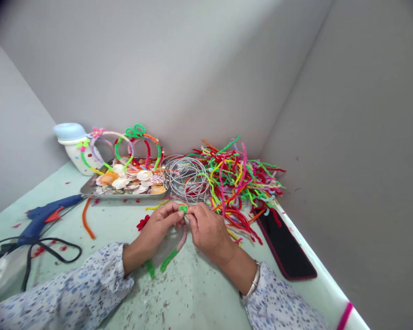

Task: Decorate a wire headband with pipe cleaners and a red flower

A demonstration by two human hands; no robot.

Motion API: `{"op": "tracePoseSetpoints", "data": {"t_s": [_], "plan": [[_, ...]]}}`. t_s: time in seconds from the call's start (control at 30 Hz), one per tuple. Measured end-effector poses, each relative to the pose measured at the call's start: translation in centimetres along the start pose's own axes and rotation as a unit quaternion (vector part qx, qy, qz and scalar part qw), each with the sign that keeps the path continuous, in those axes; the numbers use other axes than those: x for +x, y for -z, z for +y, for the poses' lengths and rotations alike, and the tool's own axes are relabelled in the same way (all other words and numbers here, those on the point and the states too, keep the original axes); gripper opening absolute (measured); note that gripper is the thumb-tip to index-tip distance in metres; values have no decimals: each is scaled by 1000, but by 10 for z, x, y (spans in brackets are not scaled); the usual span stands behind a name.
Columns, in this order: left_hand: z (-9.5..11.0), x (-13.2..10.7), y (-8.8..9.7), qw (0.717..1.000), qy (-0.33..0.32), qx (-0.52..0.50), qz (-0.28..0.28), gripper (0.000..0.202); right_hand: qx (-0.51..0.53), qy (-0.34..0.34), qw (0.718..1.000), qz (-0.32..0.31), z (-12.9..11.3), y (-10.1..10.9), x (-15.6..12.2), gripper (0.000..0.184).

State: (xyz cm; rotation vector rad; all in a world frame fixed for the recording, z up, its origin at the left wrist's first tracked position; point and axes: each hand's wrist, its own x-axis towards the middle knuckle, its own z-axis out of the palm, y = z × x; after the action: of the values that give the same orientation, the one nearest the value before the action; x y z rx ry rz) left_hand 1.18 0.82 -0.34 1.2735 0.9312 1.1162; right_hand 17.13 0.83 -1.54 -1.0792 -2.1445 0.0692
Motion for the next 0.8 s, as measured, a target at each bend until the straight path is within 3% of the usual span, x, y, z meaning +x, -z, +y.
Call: {"op": "tracePoseSetpoints", "data": {"t_s": [0.27,0.4,0.63,0.8], "plan": [[-1,-1,0,1000,17,2,-16,17,41,-49,998,6,-3,0,1,11],[2,-1,-2,999,4,53,-1,15,86,-75,993,14,-4,1,2,11],[0,1,0,998,26,52,19,17,205,-178,963,-7,-2,6,3,16],[2,1,0,998,29,51,10,19,216,-172,961,-12,-2,5,3,15]]}}
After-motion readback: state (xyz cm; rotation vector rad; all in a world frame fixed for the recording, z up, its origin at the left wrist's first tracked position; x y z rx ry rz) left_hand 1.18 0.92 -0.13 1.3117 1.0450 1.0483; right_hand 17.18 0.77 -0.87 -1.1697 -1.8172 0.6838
